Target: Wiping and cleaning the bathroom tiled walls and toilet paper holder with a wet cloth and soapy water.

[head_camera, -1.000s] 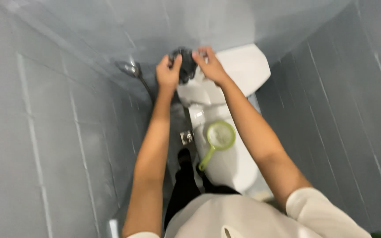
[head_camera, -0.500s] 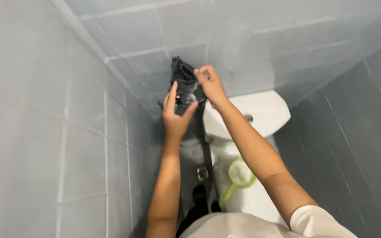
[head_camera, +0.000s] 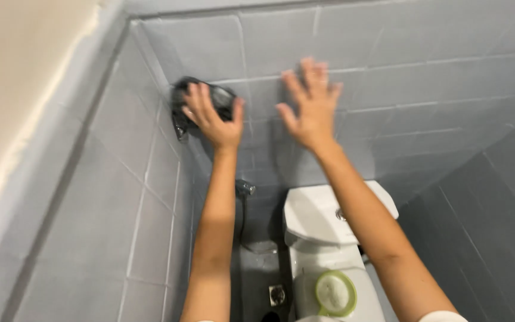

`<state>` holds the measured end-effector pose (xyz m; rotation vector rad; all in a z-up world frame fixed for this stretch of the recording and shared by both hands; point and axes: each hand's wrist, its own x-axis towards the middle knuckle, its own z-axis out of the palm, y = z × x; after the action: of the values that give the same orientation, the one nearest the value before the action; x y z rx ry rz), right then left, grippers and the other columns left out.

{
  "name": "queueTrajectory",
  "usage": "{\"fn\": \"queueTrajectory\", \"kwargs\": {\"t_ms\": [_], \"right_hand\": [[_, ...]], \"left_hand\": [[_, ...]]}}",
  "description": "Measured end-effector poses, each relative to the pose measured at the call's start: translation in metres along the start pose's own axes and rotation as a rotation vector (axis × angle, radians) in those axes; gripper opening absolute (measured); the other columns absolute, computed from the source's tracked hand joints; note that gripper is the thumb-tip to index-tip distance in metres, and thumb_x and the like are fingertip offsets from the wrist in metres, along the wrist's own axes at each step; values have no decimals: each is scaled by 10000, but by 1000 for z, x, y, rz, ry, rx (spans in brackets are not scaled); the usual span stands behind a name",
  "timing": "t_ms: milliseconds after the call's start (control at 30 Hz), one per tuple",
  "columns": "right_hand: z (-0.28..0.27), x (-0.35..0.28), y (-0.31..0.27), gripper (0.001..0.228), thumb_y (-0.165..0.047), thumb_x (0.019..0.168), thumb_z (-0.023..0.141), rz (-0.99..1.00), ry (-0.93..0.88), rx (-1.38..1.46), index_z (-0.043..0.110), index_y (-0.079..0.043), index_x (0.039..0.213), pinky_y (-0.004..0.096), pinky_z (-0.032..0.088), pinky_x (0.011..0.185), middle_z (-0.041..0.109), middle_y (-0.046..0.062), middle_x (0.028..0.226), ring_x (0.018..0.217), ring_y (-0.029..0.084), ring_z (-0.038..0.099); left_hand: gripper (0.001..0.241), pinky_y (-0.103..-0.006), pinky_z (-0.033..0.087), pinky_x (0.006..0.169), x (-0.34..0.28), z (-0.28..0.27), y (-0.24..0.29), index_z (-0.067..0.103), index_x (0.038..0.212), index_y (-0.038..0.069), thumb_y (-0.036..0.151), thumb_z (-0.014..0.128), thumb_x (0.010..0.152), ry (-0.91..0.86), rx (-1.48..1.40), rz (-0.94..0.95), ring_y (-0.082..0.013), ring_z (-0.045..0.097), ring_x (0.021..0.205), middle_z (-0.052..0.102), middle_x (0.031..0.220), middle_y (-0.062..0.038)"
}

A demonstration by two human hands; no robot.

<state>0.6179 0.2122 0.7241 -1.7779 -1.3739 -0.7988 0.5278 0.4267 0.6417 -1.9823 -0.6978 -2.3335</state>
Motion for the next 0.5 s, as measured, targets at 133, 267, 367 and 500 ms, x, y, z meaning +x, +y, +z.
{"fn": "queueTrajectory", "kwargs": {"t_ms": [133,267,367,500], "right_hand": [[13,-10,51,742,-545,1094,698,200,-121,-437,274,-405,1686,819,-44,1154,-59,36,1717,1541,352,-141],[31,-15,78,748,-592,1085,595,57,-58,-511,182,-378,1671,869,-8,1035,-12,156,1699,1465,545,-108],[35,-17,83,899,-670,1046,635,30,-79,-533,101,-332,1686,887,-31,1024,-90,172,1695,1449,571,-170],[42,-18,87,987,-702,1015,676,22,-60,-547,46,-332,1679,892,25,1035,-107,183,1693,1452,591,-166]], "left_hand": [[851,-657,215,1238,-43,-33,-8,467,1517,148,381,903,825,-522,-51,205,-404,385,1506,390,1617,-153],[760,-599,264,1163,-109,-41,-42,436,1528,12,368,762,940,-274,-46,-51,-465,369,1460,358,1593,-304],[750,-626,214,1168,-80,-28,-16,351,1607,59,337,694,1002,-199,-39,-216,-434,289,1512,279,1650,-242],[763,-529,239,1177,-8,11,37,443,1562,47,271,788,919,-14,-80,-103,-394,395,1478,358,1622,-232]]}}
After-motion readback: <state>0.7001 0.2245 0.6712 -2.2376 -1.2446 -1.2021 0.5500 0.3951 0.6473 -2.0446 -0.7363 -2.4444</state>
